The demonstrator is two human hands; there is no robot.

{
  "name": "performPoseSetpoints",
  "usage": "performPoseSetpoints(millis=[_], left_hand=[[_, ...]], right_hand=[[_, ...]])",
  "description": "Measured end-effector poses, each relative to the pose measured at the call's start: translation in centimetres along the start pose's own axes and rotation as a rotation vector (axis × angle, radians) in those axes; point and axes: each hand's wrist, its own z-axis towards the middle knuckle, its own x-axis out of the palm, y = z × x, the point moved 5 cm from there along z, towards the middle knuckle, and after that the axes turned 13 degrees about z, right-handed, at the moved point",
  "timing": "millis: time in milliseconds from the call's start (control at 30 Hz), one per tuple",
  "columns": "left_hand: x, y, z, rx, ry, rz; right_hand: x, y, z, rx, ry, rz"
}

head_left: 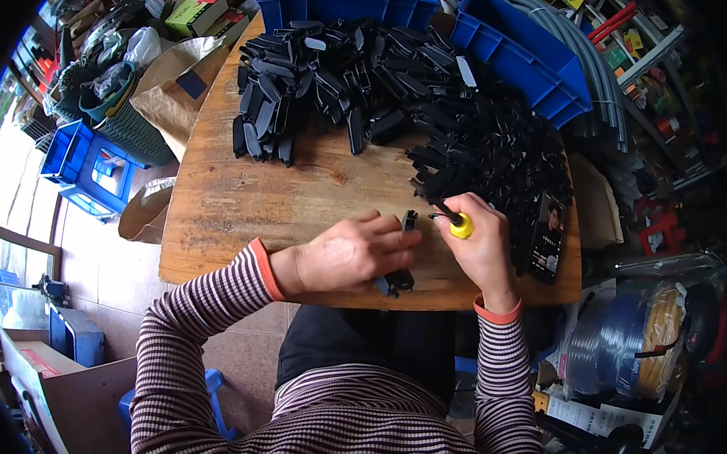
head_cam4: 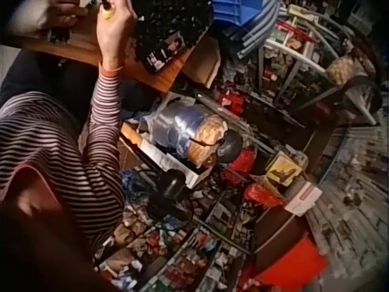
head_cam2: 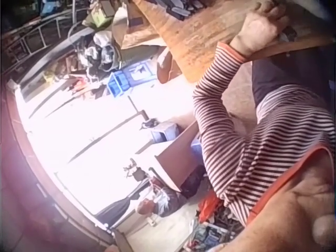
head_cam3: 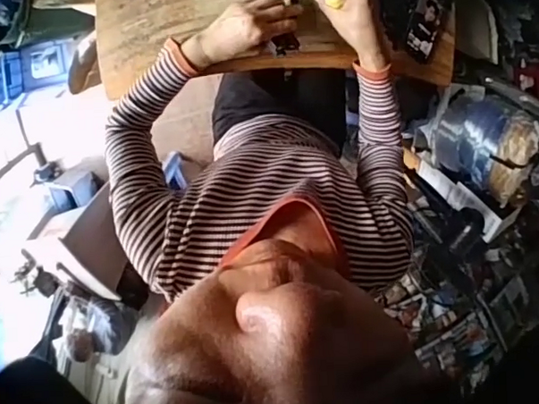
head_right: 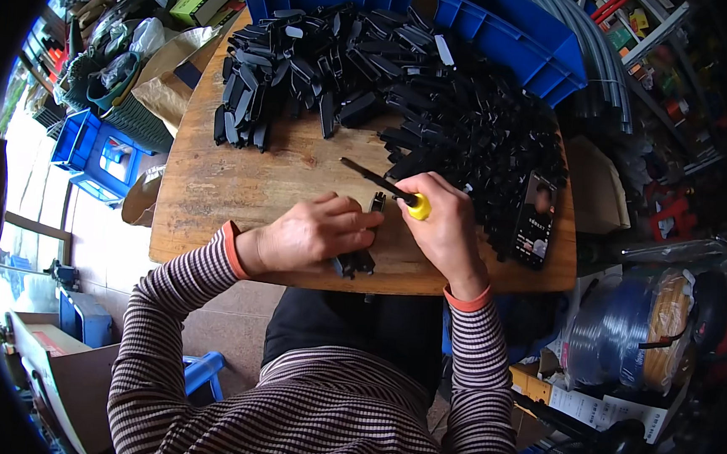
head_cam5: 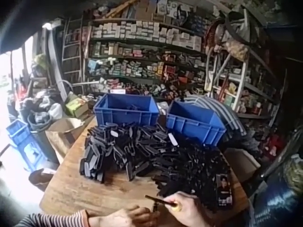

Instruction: Assembling or inspecting black plastic components using a manual screwdriver.

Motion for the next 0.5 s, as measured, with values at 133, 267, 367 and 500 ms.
performPoseSetpoints(millis=[133, 267, 367, 500], left_hand=[[1.2, -1.9, -0.7, 0.076, 0.016, 0.098], [1.4, -1.8, -0.8, 0.075, 0.022, 0.054], [1.6, -2.1, -0.9, 0.062, 0.012, 0.083], [2.0, -2.2, -0.8, 0.046, 0.055, 0.082]], right_hand=[[2.1, -0.7, 0.2, -0.01, 0.076, -0.035], [3.0, -0.9, 0.3, -0.01, 0.101, -0.092], [3.5, -0.7, 0.4, -0.012, 0.123, -0.163], [4.1, -0.3, 0.5, -0.028, 0.203, -0.291]])
